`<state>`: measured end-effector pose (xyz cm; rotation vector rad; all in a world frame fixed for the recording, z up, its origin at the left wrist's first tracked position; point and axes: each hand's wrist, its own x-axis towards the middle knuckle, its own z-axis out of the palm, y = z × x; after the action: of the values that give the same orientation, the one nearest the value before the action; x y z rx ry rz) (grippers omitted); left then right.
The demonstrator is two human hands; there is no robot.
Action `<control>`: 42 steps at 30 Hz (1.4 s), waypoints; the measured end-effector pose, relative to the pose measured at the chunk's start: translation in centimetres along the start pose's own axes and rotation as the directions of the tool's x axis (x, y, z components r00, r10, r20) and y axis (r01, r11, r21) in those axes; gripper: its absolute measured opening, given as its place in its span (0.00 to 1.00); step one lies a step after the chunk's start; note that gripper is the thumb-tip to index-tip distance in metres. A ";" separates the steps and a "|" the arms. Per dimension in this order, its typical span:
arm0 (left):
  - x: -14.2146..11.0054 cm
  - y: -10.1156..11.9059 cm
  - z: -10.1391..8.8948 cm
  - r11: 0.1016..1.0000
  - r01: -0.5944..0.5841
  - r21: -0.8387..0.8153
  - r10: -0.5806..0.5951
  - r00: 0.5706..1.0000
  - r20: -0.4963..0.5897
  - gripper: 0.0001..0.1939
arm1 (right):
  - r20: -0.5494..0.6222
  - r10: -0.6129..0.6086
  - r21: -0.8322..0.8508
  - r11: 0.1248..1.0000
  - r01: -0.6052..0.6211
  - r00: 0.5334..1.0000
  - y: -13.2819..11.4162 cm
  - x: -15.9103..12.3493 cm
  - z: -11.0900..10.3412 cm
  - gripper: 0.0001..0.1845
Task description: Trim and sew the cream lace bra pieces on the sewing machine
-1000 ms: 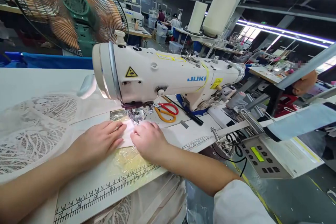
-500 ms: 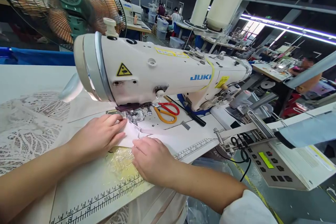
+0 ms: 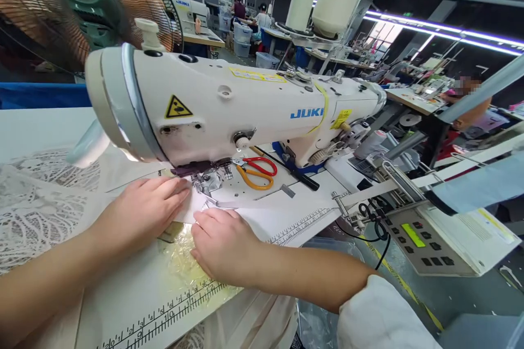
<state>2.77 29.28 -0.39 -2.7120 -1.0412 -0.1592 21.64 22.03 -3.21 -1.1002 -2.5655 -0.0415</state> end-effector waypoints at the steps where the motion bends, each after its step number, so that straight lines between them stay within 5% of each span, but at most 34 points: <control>1: -0.3 0.3 -0.1 0.999 -0.038 0.013 0.038 0.999 -0.024 0.17 | 0.002 0.001 -0.005 1.000 -0.001 1.000 -0.1 0.2 0.1 0.17; 9: -3.2 2.4 0.5 0.992 -0.100 0.079 0.107 0.990 -0.091 0.20 | -0.018 0.019 0.034 0.999 -0.018 1.000 -0.3 0.2 0.1 0.18; 26: -1.6 -1.1 1.3 0.980 -0.172 0.105 0.186 0.971 -0.147 0.27 | -0.097 -0.020 0.059 0.998 0.026 0.995 0.3 -0.6 -0.1 0.16; 33: -0.9 -2.2 1.7 0.990 -0.108 0.090 0.112 0.993 -0.039 0.30 | -0.089 -0.011 0.051 0.999 0.015 0.996 0.2 -0.5 -0.5 0.15; 37: -0.8 -2.2 1.5 0.997 -0.009 0.081 0.005 0.999 0.049 0.30 | -0.114 -0.087 0.084 0.992 0.097 0.990 -2.4 0.7 -1.1 0.15; 42: -2.9 -2.0 -0.2 0.986 0.069 0.155 -0.093 0.983 0.157 0.27 | -0.075 -0.215 0.163 0.961 0.225 0.974 -9.4 2.8 0.4 0.15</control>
<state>-0.76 28.77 -0.34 -2.5836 -1.1596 0.1265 13.08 17.43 -1.66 -0.7381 -2.5737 0.0892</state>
